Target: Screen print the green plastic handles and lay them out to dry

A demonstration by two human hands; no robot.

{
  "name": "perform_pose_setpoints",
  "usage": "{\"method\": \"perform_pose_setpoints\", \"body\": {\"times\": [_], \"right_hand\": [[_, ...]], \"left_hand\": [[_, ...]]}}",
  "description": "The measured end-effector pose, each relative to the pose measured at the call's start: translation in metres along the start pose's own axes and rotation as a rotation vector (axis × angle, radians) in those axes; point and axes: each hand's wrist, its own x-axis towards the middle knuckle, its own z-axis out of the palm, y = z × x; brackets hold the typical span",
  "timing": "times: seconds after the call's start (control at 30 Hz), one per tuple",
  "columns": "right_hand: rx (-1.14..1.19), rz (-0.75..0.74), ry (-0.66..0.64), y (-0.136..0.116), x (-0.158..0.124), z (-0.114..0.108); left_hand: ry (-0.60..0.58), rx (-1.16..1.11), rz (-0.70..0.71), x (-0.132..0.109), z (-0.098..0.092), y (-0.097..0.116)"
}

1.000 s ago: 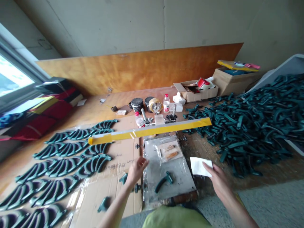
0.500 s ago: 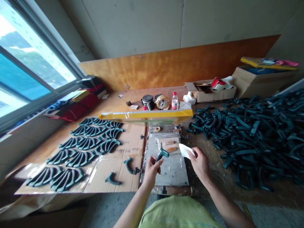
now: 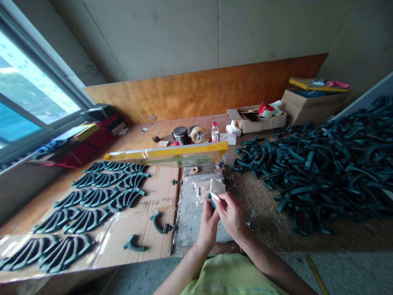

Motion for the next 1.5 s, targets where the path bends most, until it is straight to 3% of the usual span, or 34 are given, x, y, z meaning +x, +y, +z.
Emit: {"method": "perform_pose_setpoints", "body": {"times": [0.17, 0.37, 0.67, 0.87, 0.93, 1.0, 1.13, 1.37, 1.5], "right_hand": [[0.165, 0.128, 0.026, 0.001, 0.006, 0.004], [0.205, 0.152, 0.038, 0.002, 0.005, 0.011], [0.157, 0.171, 0.128, 0.004, 0.005, 0.018], [-0.013, 0.167, 0.252, 0.028, 0.021, 0.000], [-0.040, 0.147, 0.278, 0.025, 0.020, -0.007], [-0.048, 0.089, 0.217, 0.014, 0.015, -0.008], [-0.125, -0.053, 0.060, -0.001, 0.006, 0.002], [-0.239, -0.036, 0.229, 0.018, 0.022, -0.001], [-0.179, -0.124, 0.108, 0.006, 0.016, 0.003]], "left_hand": [[-0.105, -0.090, 0.060, 0.001, -0.004, 0.002], [-0.207, 0.023, 0.063, 0.005, -0.014, 0.014], [-0.239, -0.001, 0.066, 0.009, -0.014, 0.012], [-0.268, -0.058, -0.040, 0.007, -0.011, 0.006], [-0.259, -0.086, -0.097, 0.006, -0.010, 0.006], [-0.228, -0.110, -0.129, 0.006, -0.008, 0.007], [-0.159, -0.038, -0.035, 0.008, -0.007, 0.012], [-0.181, -0.139, -0.124, 0.009, -0.006, 0.012], [-0.127, -0.088, -0.072, 0.009, -0.004, 0.015]]}}
